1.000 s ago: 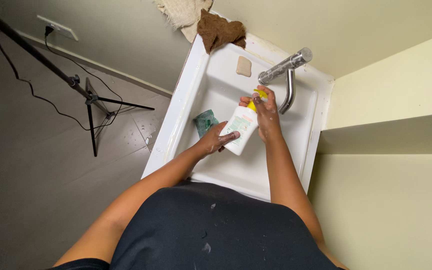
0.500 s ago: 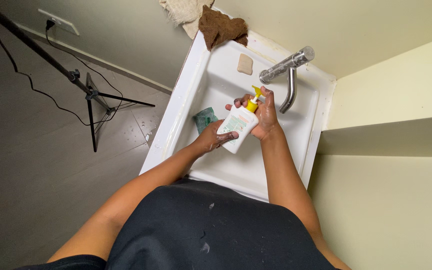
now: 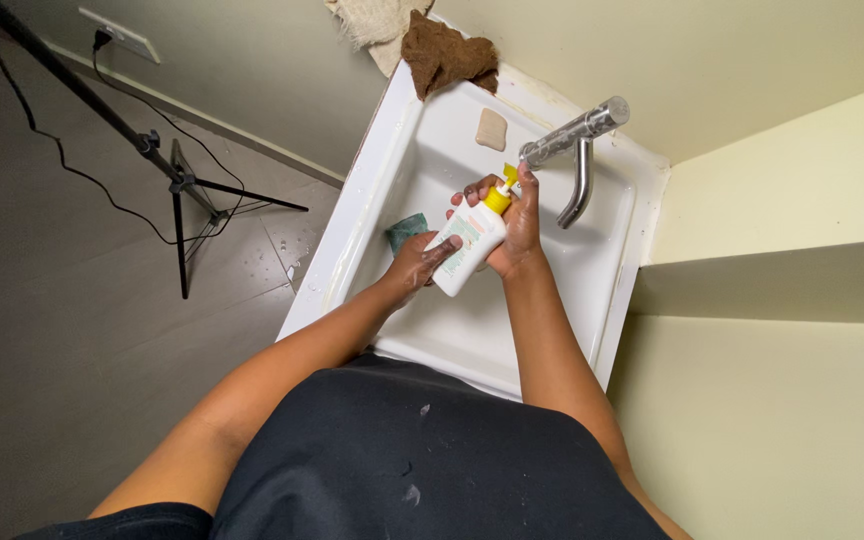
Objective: The person uses a sponge and soap to scrub the surfaces, edges, and faucet of a white sink.
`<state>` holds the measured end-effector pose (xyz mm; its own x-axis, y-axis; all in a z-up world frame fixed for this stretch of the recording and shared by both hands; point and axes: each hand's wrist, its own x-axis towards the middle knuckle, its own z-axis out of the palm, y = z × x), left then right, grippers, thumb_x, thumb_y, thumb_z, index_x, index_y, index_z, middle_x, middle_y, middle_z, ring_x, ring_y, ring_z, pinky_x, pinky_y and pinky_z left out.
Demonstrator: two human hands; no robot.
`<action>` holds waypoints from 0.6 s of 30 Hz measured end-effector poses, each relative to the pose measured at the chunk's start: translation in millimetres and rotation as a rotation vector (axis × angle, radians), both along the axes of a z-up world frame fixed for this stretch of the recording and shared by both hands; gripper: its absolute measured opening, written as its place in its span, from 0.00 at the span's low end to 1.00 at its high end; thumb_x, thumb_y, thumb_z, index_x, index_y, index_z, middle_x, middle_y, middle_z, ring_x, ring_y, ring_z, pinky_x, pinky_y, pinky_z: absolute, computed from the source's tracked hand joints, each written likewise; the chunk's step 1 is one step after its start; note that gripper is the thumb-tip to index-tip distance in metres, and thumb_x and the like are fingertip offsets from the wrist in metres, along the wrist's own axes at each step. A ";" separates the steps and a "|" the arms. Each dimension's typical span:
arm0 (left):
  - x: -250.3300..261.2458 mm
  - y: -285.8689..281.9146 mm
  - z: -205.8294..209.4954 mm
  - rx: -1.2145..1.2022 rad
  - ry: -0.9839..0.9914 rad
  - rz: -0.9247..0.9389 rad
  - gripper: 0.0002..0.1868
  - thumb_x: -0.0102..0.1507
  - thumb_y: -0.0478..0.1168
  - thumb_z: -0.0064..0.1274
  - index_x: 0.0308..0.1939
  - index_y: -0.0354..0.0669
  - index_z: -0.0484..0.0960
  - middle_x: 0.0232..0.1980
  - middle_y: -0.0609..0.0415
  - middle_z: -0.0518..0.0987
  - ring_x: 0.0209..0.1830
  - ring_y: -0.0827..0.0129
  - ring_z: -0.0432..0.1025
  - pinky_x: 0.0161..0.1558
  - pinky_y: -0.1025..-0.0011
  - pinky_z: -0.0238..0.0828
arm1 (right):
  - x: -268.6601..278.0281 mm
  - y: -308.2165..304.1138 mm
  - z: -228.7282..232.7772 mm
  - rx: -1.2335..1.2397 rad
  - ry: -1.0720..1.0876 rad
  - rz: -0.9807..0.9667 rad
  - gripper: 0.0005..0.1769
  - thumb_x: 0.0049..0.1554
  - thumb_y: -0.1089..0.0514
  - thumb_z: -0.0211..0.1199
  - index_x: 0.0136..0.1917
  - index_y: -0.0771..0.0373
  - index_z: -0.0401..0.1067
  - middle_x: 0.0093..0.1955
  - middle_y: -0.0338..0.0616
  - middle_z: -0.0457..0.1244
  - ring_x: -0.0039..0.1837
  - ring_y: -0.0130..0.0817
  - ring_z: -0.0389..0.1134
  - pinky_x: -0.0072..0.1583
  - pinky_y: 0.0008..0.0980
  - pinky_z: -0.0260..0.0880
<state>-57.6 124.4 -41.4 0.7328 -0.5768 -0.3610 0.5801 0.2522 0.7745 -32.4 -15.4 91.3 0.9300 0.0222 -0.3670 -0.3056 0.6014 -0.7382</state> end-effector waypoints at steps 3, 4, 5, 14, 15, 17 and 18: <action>4.2 -3.0 -3.5 -0.013 0.213 0.016 0.35 0.60 0.68 0.53 0.53 0.40 0.74 0.43 0.54 0.81 0.41 0.72 0.77 0.42 0.69 0.80 | 11.0 8.8 -2.0 -0.067 -0.044 -0.051 0.29 0.60 0.29 0.54 0.33 0.52 0.56 0.33 0.41 0.56 0.43 0.44 0.65 0.49 0.47 0.70; 4.4 -2.9 -4.1 -0.037 0.341 -0.008 0.37 0.61 0.70 0.50 0.57 0.44 0.69 0.47 0.57 0.80 0.46 0.75 0.76 0.45 0.71 0.80 | 14.3 8.5 -2.0 -0.066 -0.047 -0.046 0.29 0.60 0.29 0.54 0.33 0.52 0.56 0.33 0.41 0.56 0.43 0.44 0.65 0.49 0.47 0.70; 3.9 -1.9 -4.1 -0.038 0.341 -0.001 0.37 0.61 0.70 0.50 0.57 0.44 0.69 0.47 0.57 0.80 0.46 0.75 0.76 0.45 0.71 0.80 | 16.8 6.5 -1.0 -0.063 -0.066 -0.061 0.28 0.60 0.30 0.54 0.34 0.52 0.56 0.33 0.40 0.56 0.42 0.42 0.64 0.48 0.45 0.70; -2.3 5.2 29.6 -0.362 0.478 -0.245 0.47 0.52 0.48 0.64 0.68 0.50 0.51 0.52 0.48 0.75 0.44 0.66 0.78 0.46 0.71 0.84 | 11.1 -10.0 -6.7 -0.174 -0.104 0.000 0.27 0.62 0.33 0.56 0.36 0.57 0.63 0.37 0.42 0.60 0.45 0.39 0.65 0.50 0.43 0.71; -3.0 4.0 29.6 -0.223 0.369 -0.245 0.51 0.51 0.41 0.67 0.70 0.53 0.49 0.53 0.52 0.73 0.44 0.71 0.75 0.44 0.74 0.82 | 10.3 -8.6 -7.0 -0.181 -0.101 0.028 0.27 0.61 0.33 0.56 0.36 0.58 0.66 0.38 0.44 0.62 0.47 0.40 0.66 0.53 0.45 0.71; -2.7 3.6 26.1 -0.085 0.262 -0.241 0.55 0.50 0.35 0.70 0.72 0.56 0.47 0.55 0.56 0.71 0.43 0.75 0.72 0.43 0.77 0.80 | 6.4 -4.9 -5.4 -0.212 -0.083 0.055 0.28 0.60 0.32 0.55 0.36 0.58 0.66 0.40 0.45 0.62 0.51 0.42 0.67 0.56 0.45 0.70; -2.9 3.7 23.6 -0.042 0.168 -0.184 0.55 0.49 0.35 0.71 0.72 0.51 0.49 0.56 0.54 0.71 0.44 0.73 0.72 0.41 0.77 0.79 | 5.3 -2.8 -3.8 -0.242 -0.063 0.076 0.29 0.58 0.31 0.55 0.36 0.59 0.67 0.41 0.46 0.63 0.54 0.45 0.69 0.60 0.45 0.69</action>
